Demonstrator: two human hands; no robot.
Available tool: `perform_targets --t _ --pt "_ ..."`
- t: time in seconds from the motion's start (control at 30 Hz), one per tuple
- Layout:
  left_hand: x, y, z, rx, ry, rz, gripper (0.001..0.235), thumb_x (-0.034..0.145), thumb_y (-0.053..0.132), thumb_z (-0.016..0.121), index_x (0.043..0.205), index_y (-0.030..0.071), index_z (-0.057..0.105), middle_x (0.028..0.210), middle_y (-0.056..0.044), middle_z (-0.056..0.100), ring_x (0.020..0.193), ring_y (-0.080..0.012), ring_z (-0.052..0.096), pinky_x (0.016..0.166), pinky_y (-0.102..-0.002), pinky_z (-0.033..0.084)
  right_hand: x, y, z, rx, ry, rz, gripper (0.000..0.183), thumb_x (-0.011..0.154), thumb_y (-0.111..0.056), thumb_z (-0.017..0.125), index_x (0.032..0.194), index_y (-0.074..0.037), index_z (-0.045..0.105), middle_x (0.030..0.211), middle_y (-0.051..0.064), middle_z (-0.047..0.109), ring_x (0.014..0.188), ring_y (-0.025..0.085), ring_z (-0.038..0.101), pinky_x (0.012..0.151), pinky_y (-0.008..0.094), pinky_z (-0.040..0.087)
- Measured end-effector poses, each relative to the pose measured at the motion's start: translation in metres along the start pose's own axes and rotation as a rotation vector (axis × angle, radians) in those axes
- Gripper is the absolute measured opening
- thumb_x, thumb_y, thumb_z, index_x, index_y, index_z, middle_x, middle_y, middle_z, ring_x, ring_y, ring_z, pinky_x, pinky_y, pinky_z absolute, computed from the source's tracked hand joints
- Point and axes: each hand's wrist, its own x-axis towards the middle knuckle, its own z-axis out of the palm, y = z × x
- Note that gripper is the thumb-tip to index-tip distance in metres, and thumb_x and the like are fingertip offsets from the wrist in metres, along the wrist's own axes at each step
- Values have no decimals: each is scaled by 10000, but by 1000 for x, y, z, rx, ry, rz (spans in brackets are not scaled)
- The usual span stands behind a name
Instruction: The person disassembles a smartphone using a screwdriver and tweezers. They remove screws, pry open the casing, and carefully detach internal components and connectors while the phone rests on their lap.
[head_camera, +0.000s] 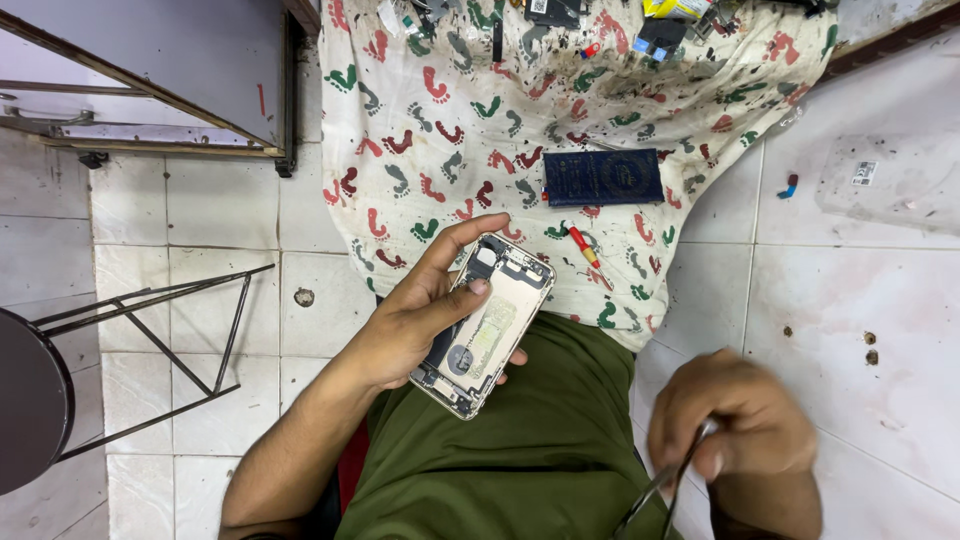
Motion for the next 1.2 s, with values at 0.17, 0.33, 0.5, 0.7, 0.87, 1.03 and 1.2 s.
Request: perform_targets --t 0.17,0.33,0.5,0.7,0.87,1.03,1.2 --pt "-2 1 0 27 22 2 613 1043 103 489 1601 172 246 1267 -203 637 865 -367 767 688 -459 678 25 3 17 -51 -316 49 272 1117 -240 675 1118 30 694 1068 166 737 898 298 752 781 369 615" --pt "-3 0 -1 46 49 19 603 1040 112 488 1596 175 265 1275 -196 628 843 -357 764 679 -456 676 49 -9 -28 277 196 -164 227 1043 -254 615 1082 -31 633 948 167 638 802 358 695 685 432 605" --pt "0 0 0 69 63 21 604 1040 108 488 1600 177 274 1239 -214 635 836 -353 765 683 -448 672 117 -8 -176 -593 1045 -101 227 1078 -302 631 1058 -115 505 731 1 425 610 146 397 532 365 321" --pt "0 2 -2 70 119 20 623 1016 96 501 1591 176 274 1231 -206 634 831 -351 769 669 -447 672 153 13 -235 -1918 937 -321 464 964 -311 863 1195 -23 583 971 166 693 835 304 714 674 439 557" --pt "2 3 -3 23 88 0 632 1012 98 515 1590 177 271 1234 -214 641 829 -350 770 665 -443 672 167 1 -222 -1866 943 -226 384 903 -226 793 1210 -31 670 1002 137 732 866 284 738 732 440 574" --pt "4 2 -3 21 84 -5 641 1011 101 530 1593 173 272 1238 -205 629 831 -350 765 659 -437 671 158 -12 -237 -1796 910 -278 276 867 -142 715 1104 -14 778 852 94 746 707 182 733 653 354 579" --pt "5 2 -4 8 70 -1 649 1008 102 539 1594 171 267 1235 -208 625 850 -351 767 675 -438 677 139 -17 -256 -1486 1034 -232 183 937 -156 707 1014 -45 831 733 49 718 579 116 621 537 317 396"
